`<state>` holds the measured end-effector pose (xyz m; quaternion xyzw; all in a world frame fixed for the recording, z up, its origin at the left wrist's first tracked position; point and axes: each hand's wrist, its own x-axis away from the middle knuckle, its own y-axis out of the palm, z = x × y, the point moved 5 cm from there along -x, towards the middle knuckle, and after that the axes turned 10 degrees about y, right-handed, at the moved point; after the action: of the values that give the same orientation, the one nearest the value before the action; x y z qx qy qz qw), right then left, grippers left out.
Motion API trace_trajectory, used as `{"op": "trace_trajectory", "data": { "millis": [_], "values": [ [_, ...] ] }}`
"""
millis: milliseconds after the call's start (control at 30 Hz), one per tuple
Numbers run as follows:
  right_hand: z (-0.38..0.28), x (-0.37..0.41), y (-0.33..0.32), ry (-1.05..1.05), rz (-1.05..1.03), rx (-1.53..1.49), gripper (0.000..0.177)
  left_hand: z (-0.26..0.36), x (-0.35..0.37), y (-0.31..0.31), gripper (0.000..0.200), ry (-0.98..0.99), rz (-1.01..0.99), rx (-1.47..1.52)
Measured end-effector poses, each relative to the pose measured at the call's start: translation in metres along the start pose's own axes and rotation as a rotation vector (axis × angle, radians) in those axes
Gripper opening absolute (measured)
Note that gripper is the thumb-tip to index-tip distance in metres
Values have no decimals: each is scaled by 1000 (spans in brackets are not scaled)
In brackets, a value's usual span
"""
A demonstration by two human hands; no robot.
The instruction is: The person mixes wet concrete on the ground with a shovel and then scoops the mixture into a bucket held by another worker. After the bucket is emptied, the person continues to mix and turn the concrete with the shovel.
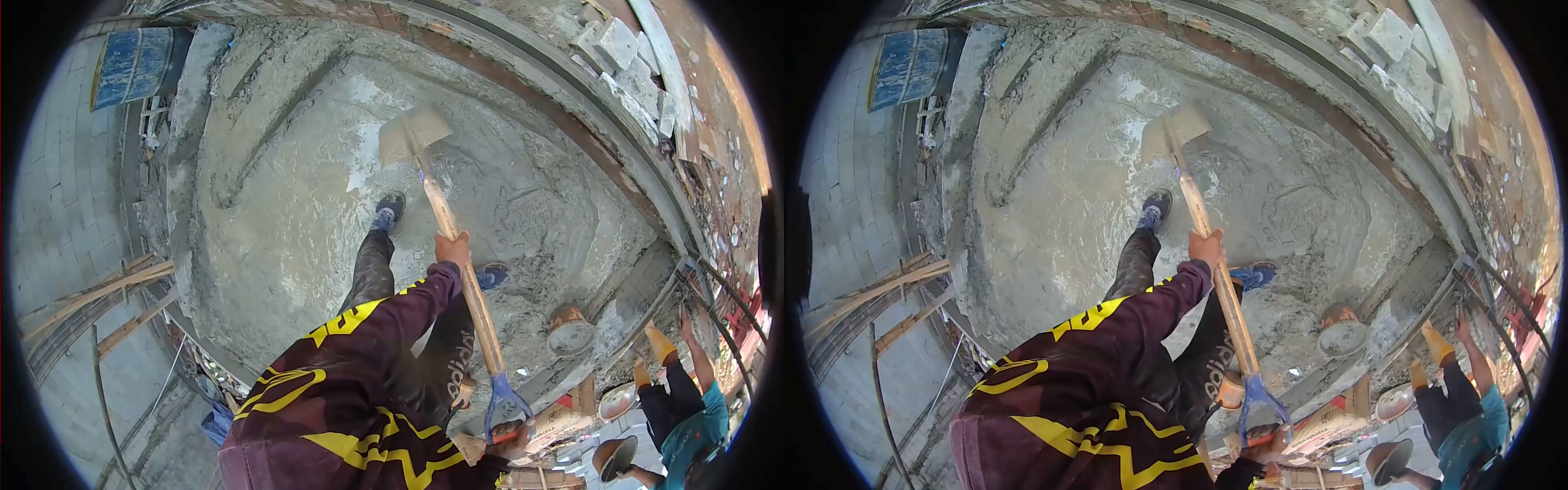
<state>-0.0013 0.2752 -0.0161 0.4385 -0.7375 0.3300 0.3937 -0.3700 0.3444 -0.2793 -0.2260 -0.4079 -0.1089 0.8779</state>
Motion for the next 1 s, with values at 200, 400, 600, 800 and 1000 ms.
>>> {"op": "trace_trajectory", "data": {
  "millis": [200,400,600,800,1000],
  "values": [
    [60,-42,260,54,-364,127,21,75,-250,-97,45,95,124,-59],
    [-18,-66,182,-42,-150,214,20,13,-163,-24,52,9,131,-114],
    [-136,-42,23,-157,24,284,21,-55,21,84,44,-86,88,-221],
    [-195,7,-114,-190,286,285,23,-105,173,143,41,-199,-156,-261],
    [-190,80,-170,-426,597,259,27,-166,241,164,47,-288,-277,-233]
  ]
}}
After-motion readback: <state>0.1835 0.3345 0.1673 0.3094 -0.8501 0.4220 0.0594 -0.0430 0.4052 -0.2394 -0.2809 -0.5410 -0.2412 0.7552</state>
